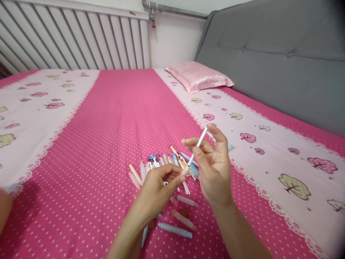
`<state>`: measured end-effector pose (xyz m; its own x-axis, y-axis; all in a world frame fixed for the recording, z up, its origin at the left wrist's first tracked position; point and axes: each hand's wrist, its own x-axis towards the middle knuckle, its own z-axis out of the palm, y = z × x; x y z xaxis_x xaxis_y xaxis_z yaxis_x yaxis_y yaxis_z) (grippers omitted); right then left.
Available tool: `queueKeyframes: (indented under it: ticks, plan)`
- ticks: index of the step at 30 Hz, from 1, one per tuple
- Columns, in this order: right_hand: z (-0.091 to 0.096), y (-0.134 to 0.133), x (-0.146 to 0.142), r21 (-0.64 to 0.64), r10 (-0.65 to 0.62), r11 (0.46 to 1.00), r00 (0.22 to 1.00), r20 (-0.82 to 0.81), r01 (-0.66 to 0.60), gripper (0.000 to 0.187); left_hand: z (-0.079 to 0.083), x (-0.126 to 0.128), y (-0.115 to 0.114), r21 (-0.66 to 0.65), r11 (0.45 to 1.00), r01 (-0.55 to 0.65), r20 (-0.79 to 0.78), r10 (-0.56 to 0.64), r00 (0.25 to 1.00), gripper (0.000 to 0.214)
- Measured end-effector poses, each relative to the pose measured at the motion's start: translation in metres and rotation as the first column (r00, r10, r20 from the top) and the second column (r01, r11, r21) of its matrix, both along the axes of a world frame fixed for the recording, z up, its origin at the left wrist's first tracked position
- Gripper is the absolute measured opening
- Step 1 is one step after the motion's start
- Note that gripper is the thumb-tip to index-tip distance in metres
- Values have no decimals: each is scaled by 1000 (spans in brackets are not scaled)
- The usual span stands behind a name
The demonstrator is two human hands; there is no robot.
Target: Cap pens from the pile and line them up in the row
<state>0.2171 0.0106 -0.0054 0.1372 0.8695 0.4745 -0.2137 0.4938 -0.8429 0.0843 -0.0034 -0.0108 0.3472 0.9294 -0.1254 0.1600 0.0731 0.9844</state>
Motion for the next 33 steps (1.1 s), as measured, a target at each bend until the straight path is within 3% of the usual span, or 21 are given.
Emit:
queueKeyframes:
  ticks: [5, 11, 15, 17, 19, 23, 30, 33]
  plan:
    - [1, -3, 1, -64, -26, 998, 1000, 13, 26, 36, 2, 0, 0, 3, 1000, -11, 53, 11, 999, 25]
    - [0, -1, 3, -164, 142, 980, 974, 178, -113, 14, 12, -2, -1, 8, 996, -85, 100, 84, 991, 24]
    - [-4, 6, 16, -180, 53, 984, 976, 210, -15, 29, 10, -8, 3, -5, 986, -168, 101, 167, 981, 26]
    - [-8, 12, 26, -237, 11, 969, 949, 314, 67, 31, 6, -11, 5, -22, 976, -217, 126, 218, 968, 29]
    - [-13, 18, 33, -327, 31, 931, 859, 511, 161, 23, 3, -14, 7, -32, 964, -263, 147, 265, 953, 33]
    - [-25, 24, 34, -370, 142, 864, 539, 830, 342, 19, 1, -16, 9, -16, 959, -283, 152, 282, 947, 35]
    - [-40, 23, 13, -291, 233, 849, 181, 956, 442, 25, 1, -17, 8, 22, 973, -231, 88, 228, 970, 33]
    - [-41, 22, 10, -257, 230, 857, 115, 966, 447, 25, 2, -16, 8, 46, 973, -225, 47, 223, 974, 34]
